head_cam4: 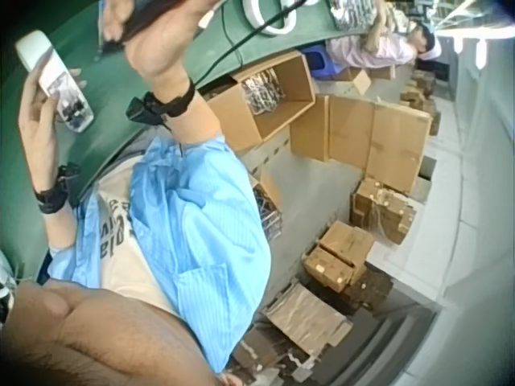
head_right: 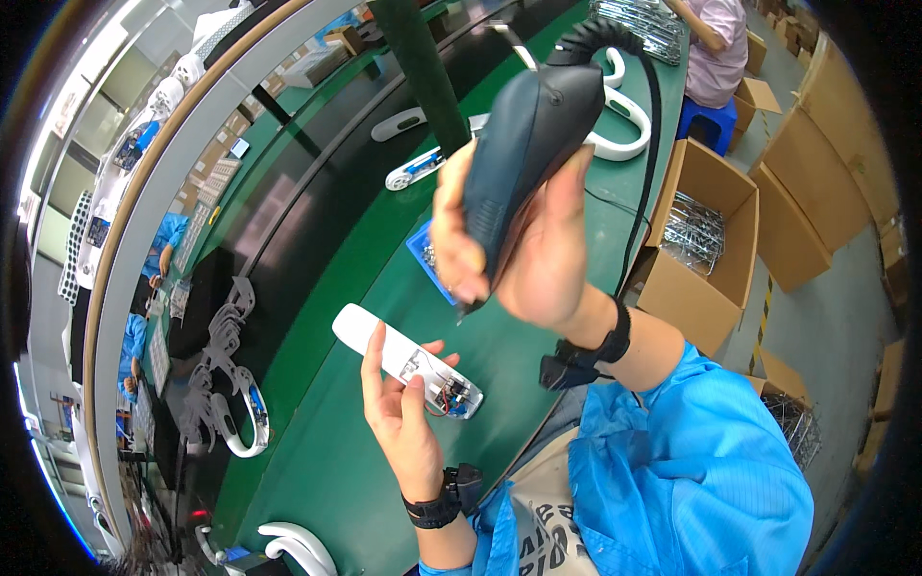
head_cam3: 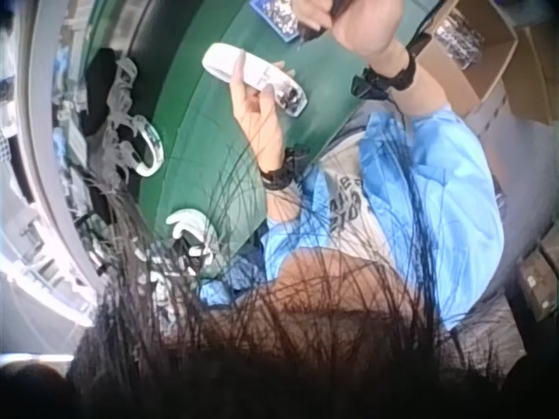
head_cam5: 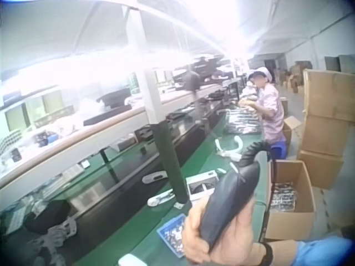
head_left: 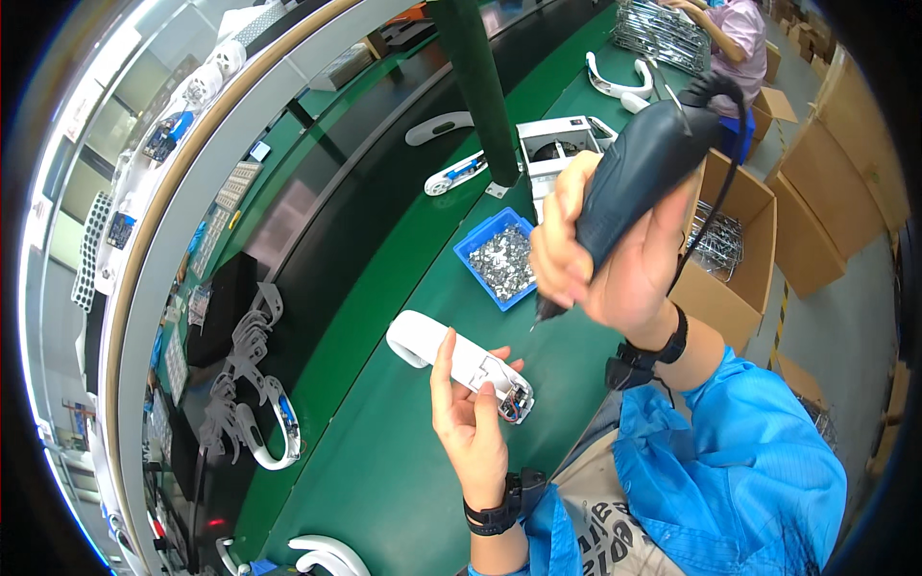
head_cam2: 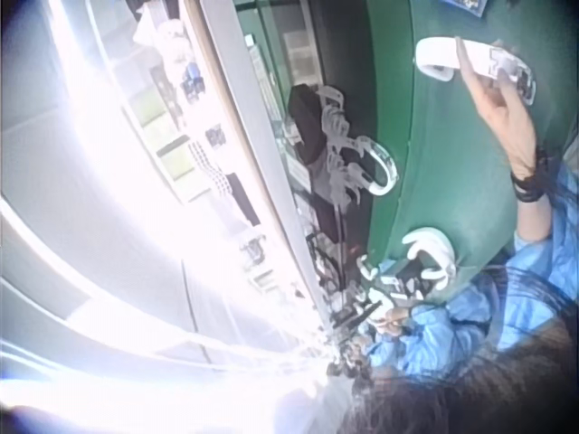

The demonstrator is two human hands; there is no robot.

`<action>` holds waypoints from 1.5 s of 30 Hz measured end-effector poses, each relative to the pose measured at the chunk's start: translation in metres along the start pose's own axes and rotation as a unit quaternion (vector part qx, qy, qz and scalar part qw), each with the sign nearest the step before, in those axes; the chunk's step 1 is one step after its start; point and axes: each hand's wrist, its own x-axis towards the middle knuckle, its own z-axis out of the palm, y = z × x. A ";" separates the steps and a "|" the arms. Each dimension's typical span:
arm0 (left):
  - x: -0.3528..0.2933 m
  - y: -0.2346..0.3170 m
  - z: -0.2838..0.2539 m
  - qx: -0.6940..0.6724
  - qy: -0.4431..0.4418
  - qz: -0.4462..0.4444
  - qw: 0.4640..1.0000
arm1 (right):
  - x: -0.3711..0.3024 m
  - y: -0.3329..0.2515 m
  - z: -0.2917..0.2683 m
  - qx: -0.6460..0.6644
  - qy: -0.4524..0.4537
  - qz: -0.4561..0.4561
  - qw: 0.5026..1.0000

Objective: Assemble plastic components of a U-shaped device using an electric screwdriver.

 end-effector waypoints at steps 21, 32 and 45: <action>-0.040 0.003 -0.023 0.010 0.038 0.011 0.999 | -0.038 0.052 0.067 0.003 -0.141 0.129 0.982; -0.061 -0.042 -0.029 -0.083 0.080 0.010 0.993 | -0.057 0.074 0.089 -0.146 -0.169 0.113 0.968; -0.076 0.002 -0.025 -0.157 0.008 0.001 0.988 | -0.063 0.051 0.110 -0.126 -0.083 0.132 0.980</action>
